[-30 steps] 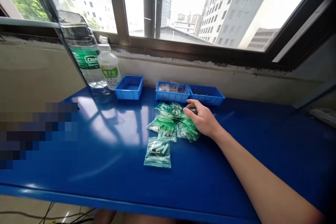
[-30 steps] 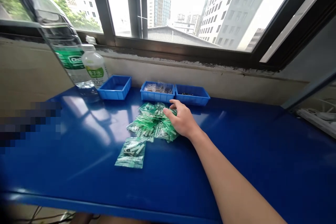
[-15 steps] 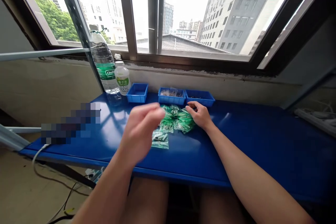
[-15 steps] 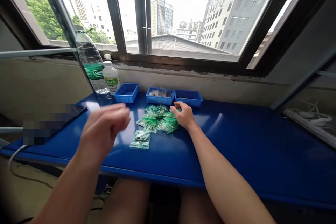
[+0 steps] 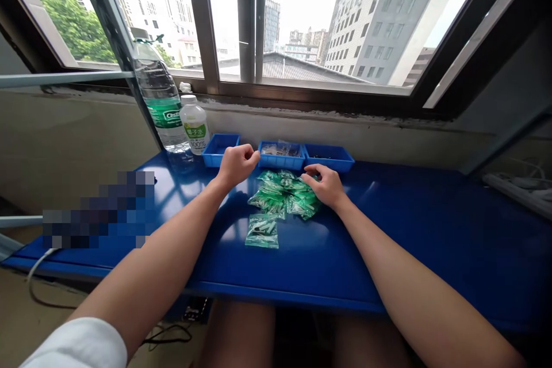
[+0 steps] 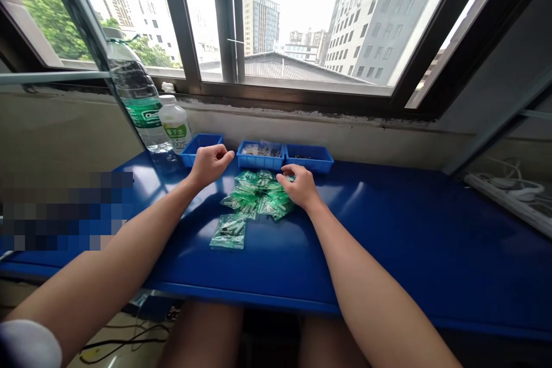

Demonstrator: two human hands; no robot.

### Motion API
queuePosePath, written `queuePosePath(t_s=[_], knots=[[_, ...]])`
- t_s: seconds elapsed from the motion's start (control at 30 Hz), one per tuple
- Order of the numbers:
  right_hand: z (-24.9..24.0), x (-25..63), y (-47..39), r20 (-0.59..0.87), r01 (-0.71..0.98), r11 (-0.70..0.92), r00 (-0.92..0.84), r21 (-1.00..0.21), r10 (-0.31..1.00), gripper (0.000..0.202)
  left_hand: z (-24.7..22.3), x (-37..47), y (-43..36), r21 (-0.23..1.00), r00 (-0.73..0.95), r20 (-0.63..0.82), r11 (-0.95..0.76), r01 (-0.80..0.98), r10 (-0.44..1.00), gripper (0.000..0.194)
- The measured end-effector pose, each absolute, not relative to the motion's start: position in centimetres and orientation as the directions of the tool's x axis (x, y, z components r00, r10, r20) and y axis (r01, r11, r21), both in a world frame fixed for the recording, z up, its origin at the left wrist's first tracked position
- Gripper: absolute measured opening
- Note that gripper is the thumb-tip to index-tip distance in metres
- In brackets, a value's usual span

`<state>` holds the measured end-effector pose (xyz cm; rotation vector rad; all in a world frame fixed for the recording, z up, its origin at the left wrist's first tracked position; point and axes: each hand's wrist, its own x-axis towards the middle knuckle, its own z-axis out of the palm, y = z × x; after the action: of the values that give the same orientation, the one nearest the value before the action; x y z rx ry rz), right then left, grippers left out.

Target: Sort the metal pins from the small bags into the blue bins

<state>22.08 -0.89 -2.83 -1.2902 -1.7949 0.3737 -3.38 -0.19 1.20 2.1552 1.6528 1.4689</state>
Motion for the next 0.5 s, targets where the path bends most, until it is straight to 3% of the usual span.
queuePosePath(t_s=[0.23,0.5], knots=[[-2.6,22.0,-1.3,0.395,0.628,0.403,-0.162,-0.666,0.904,0.033,-0.3,-2.9,0.3,0.38,0.074,0.699,-0.457,0.804,0.712,0.016],[-2.5,21.9,-1.3,0.442,0.626,0.423,-0.137,-0.655,0.886,0.034,-1.3,-3.1,1.0,0.394,0.103,0.671,-0.471,0.789,0.734,0.021]])
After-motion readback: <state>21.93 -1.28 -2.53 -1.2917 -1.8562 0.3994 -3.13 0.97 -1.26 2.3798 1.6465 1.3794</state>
